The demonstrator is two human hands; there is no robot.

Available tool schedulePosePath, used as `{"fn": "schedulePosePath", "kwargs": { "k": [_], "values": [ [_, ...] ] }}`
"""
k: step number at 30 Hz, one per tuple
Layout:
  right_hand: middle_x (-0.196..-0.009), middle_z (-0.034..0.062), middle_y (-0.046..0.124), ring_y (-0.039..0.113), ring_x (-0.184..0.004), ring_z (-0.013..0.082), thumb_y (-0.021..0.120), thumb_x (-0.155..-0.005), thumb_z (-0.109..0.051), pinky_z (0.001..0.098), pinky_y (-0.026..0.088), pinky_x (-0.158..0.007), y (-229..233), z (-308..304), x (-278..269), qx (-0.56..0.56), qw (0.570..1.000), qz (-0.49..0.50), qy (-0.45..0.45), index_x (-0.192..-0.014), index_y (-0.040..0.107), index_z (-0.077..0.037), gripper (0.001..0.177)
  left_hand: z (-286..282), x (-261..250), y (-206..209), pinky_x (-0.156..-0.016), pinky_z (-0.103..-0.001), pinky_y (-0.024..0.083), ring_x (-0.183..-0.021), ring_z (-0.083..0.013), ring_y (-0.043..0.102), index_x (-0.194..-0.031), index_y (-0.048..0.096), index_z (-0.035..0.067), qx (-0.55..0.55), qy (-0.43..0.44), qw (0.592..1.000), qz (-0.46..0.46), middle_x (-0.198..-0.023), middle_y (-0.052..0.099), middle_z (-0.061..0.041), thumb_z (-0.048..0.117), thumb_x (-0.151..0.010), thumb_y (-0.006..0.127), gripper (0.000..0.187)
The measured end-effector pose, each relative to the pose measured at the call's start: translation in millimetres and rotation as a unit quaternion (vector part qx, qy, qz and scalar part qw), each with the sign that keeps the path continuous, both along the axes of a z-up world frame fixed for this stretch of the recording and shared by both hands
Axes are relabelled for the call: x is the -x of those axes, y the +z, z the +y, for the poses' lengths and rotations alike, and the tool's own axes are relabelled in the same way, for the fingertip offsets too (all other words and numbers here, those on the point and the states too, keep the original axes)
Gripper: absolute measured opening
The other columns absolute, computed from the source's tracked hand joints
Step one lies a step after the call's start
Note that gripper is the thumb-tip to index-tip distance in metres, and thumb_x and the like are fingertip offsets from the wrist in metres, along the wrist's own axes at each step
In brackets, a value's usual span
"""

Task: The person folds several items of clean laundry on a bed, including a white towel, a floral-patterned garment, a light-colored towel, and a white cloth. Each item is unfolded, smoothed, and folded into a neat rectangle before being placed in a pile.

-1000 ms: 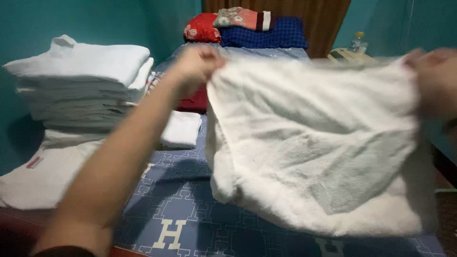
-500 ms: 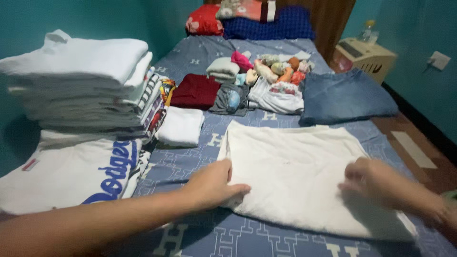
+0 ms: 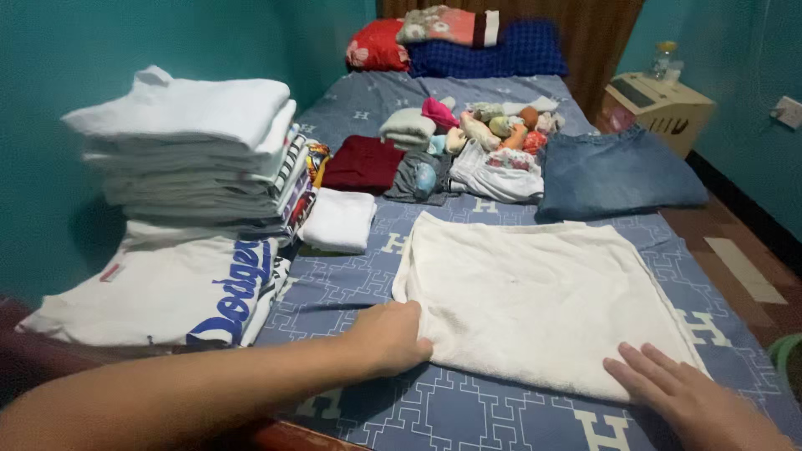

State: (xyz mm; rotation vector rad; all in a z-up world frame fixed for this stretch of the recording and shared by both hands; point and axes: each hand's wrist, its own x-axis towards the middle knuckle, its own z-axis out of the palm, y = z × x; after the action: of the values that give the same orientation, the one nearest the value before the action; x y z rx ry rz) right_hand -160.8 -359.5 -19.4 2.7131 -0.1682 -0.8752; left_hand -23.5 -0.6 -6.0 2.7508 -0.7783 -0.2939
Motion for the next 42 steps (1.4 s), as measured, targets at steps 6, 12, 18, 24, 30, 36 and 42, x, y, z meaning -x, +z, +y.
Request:
{"fn": "schedulePosePath", "kwargs": {
  "k": [6,12,18,24,30,36,42],
  "values": [
    [-0.172,-0.0045,0.012,0.008,-0.161,0.0168,0.069,-0.083,-0.061,0.0418,0.019,-0.131,-19.9,-28.1,1.3,-0.064,0.997,-0.041,-0.028,-0.16,0.017,-0.035,0.097,8.5,-38.8,-27.4,-0.092,-0.045,0.054,-0.097,-0.0377,0.072,-0.108,0.076,-0.001,0.086,0.031,0.996,0.015,-0.103,0.074,-0.028,0.007,-0.081,0.059,0.032],
    [-0.159,0.0009,0.042,0.031,-0.154,0.0182,0.075,-0.082,-0.034,0.0441,0.026,-0.119,-86.3,-102.8,16.5,-0.383,0.886,-0.261,0.032,-0.152,0.045,-0.028,0.076,11.8,-70.8,-42.0,-0.083,-0.041,0.055,-0.089,-0.0226,0.067,-0.113,0.071,0.005,0.491,0.172,0.796,0.309,-0.099,0.073,-0.01,-0.012,-0.079,0.047,0.045],
    [-0.157,-0.0078,0.049,0.042,-0.15,0.0066,0.058,-0.093,-0.023,0.0305,0.038,-0.124,-118.9,-135.8,-18.5,-0.225,0.95,-0.202,-0.082,-0.15,0.05,-0.038,0.06,6.9,-75.3,-33.1,-0.091,-0.039,0.06,-0.105,-0.0266,0.068,-0.126,0.052,0.001,0.662,0.121,0.676,0.302,-0.118,0.064,-0.017,-0.007,-0.08,0.047,0.046],
    [-0.147,-0.0008,0.064,0.066,-0.134,0.0085,0.067,-0.09,-0.023,0.0284,0.05,-0.111,-130.7,-155.2,-17.2,-0.222,0.939,-0.261,-0.033,-0.141,0.06,-0.034,0.053,16.1,-31.8,-40.0,-0.094,-0.035,0.054,-0.11,-0.0257,0.064,-0.132,0.039,0.005,0.253,0.22,0.917,0.214,-0.121,0.061,-0.017,0.01,-0.072,0.083,0.075],
    [-0.15,0.0014,0.061,0.051,-0.143,0.0216,0.079,-0.079,-0.025,0.0422,0.04,-0.116,-145.4,-177.1,-14.6,-0.191,0.933,-0.295,0.084,-0.135,0.066,-0.031,0.058,29.4,-22.9,-38.1,-0.079,-0.035,0.054,-0.09,-0.0246,0.069,-0.112,0.057,0.004,0.168,0.191,0.96,0.116,-0.1,0.07,-0.015,0.008,-0.072,0.076,0.044],
    [-0.149,0.0028,0.059,0.054,-0.14,0.0176,0.075,-0.082,-0.027,0.0364,0.045,-0.12,-140.7,-184.0,-8.7,-0.163,0.942,-0.288,0.063,-0.138,0.06,-0.03,0.058,46.5,-21.2,-42.9,-0.053,-0.033,0.05,-0.057,-0.0166,0.06,-0.093,0.065,-0.001,0.206,0.228,0.92,0.244,-0.076,0.067,-0.011,0.01,-0.082,0.074,0.018],
    [-0.143,0.0053,0.06,0.056,-0.136,0.0202,0.071,-0.084,-0.024,0.0352,0.05,-0.115,-137.0,-176.3,-4.1,-0.15,0.937,-0.306,0.074,-0.135,0.061,-0.026,0.052,47.1,-29.2,-40.6,-0.069,-0.034,0.057,-0.07,-0.0156,0.066,-0.1,0.064,0.004,0.371,0.271,0.826,0.328,-0.082,0.069,-0.008,0.008,-0.097,0.058,0.007]
  ]
}}
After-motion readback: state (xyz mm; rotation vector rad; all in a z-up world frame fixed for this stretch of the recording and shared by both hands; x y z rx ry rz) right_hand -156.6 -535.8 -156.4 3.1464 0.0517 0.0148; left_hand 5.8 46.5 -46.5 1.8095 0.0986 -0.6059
